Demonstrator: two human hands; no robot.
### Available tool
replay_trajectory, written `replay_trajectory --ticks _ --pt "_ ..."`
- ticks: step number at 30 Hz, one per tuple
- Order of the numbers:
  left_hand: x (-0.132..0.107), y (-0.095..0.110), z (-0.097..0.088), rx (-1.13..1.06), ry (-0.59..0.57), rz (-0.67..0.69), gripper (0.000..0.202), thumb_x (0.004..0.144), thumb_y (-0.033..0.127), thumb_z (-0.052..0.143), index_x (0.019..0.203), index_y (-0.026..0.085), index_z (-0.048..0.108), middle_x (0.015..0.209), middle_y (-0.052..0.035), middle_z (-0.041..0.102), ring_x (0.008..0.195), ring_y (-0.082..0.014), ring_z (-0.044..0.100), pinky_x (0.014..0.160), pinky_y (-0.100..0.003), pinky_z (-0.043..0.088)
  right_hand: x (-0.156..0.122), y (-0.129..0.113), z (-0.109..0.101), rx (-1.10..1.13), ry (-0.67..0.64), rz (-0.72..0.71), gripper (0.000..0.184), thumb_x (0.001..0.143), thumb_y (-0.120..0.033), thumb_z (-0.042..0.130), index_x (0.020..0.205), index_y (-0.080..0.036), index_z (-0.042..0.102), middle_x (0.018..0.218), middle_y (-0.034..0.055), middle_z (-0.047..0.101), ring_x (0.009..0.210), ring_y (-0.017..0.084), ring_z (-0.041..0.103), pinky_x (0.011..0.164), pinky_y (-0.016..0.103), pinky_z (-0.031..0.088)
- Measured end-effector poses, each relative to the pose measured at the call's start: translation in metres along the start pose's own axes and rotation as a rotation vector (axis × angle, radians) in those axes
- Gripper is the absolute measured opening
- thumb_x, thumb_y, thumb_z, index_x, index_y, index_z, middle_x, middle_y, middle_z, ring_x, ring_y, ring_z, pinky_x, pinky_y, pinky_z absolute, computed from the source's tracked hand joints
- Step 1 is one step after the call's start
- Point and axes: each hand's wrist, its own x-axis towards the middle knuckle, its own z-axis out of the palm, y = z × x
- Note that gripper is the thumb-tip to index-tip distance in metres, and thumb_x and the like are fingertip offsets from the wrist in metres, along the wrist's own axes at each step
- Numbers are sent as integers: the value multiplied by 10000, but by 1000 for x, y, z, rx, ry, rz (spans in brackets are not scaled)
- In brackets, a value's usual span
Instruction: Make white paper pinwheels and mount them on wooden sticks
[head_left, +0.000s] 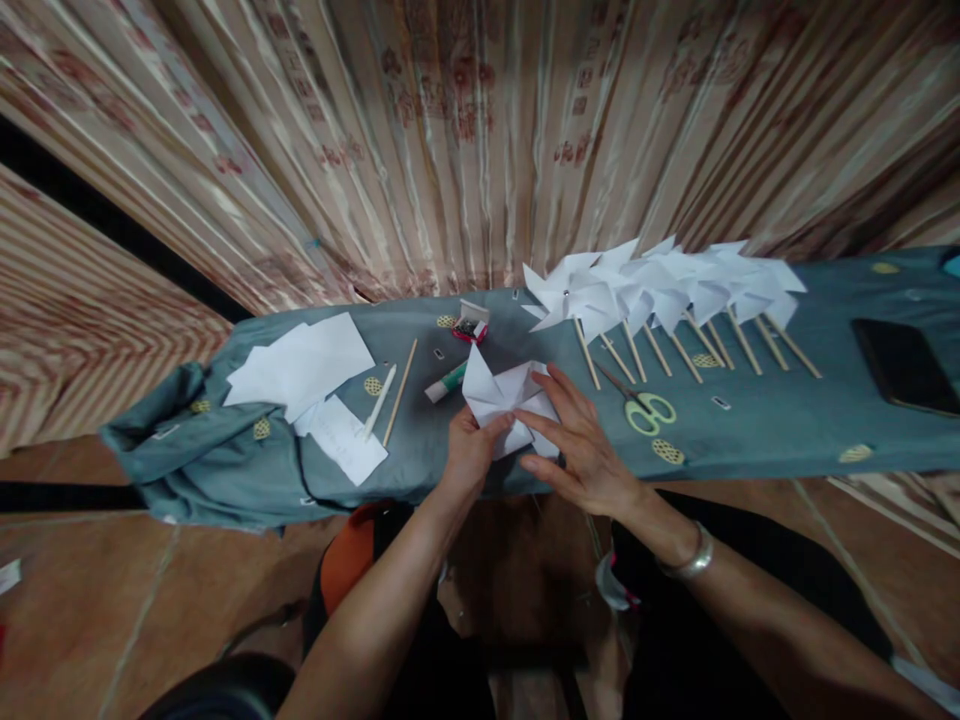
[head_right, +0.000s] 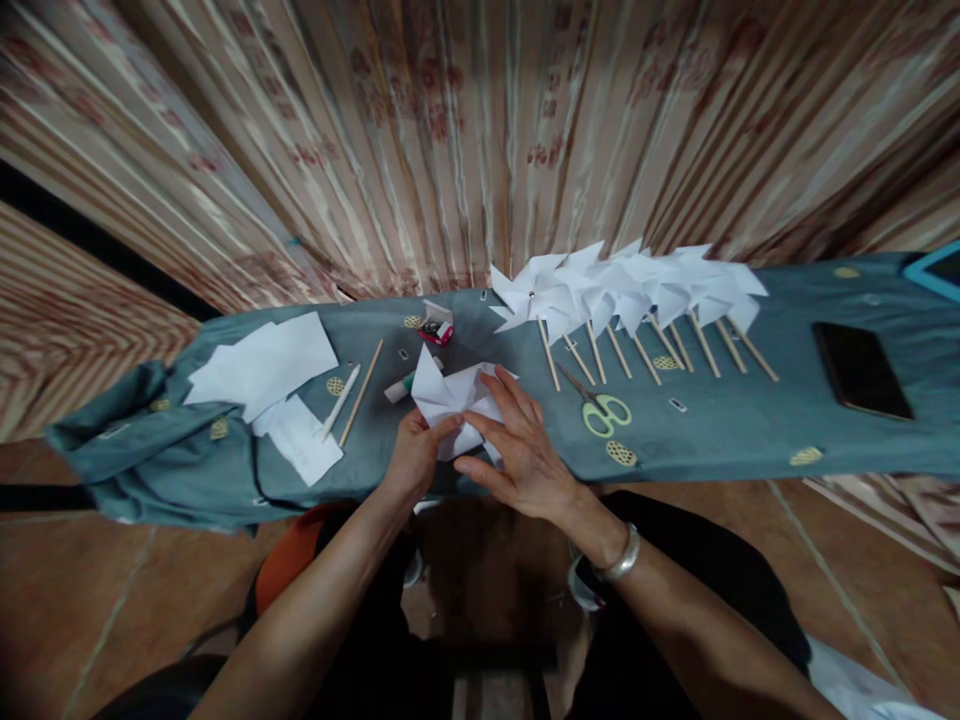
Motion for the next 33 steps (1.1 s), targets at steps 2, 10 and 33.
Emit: replay_trajectory --ticks 2,10,33 --pt "0 0 0 0 3 4 240 531 193 781 754 139 713 737 -17 724 628 -129 601 686 -264 471 1 0 -1 -3 -1 -5 503 914 -521 487 1303 -211 564 1574 138 266 1475 325 148 1116 577 273" --pt "2 1 0 -27 26 -22 271 533 217 793 782 143 718 791 -46 743 674 -162 642 731 -301 482 8 -1 -14 126 80 49 422 921 -488 496 1262 -264 605 1553 80 327 1473 296 184 1155 558 234" --pt "8 5 -3 44 79 50 291 517 213 801 782 132 712 743 -33 734 643 -160 626 692 -290 481 30 11 8 1043 249 843 379 567 -493 821 751 -191 686 731 13 702 674 153 628 652 283 503"
